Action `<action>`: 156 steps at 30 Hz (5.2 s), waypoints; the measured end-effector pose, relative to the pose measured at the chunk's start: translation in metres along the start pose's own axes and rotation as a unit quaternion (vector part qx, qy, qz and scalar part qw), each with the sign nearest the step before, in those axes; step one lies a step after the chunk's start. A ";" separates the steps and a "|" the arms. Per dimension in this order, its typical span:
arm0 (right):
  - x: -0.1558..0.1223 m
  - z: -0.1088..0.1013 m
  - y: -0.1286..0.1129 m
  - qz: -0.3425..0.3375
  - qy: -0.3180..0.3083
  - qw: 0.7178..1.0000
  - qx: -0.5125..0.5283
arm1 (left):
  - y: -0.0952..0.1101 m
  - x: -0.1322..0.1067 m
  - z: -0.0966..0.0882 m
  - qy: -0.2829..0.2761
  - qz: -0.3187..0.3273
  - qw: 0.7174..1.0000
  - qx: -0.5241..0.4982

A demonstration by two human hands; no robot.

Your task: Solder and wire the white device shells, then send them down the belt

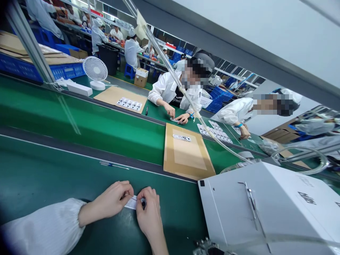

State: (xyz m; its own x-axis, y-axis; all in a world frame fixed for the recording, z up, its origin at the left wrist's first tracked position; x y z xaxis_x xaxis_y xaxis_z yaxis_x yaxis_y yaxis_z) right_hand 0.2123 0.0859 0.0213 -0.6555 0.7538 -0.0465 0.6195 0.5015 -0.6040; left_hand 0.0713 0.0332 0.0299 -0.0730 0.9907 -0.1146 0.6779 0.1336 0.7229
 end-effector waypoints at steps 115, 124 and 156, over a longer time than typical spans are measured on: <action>0.001 0.002 -0.015 -0.012 -0.023 1.000 -0.014 | -0.014 0.010 0.006 -0.055 -0.040 0.992 -0.109; 0.003 0.001 -0.017 0.002 -0.033 0.999 -0.025 | -0.013 0.013 0.007 -0.066 -0.062 0.991 -0.097; 0.005 0.008 -0.013 -0.063 0.040 0.997 -0.021 | -0.006 0.017 0.007 -0.083 -0.078 0.992 -0.053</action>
State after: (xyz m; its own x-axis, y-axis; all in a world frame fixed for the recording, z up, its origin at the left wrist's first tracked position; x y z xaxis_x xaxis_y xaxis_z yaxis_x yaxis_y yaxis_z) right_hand 0.1973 0.0798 0.0225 -0.6938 0.7143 0.0919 0.5528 0.6100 -0.5678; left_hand 0.0708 0.0488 0.0187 -0.0450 0.9411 -0.3351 0.5869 0.2963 0.7535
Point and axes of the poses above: each hand's wrist, its own x-axis towards the middle knuckle, its own z-axis out of the palm, y = z × x, the point moved 5 cm from there along x, towards the middle knuckle, and after that the axes turned 3 degrees about -z, right-handed, at the moved point
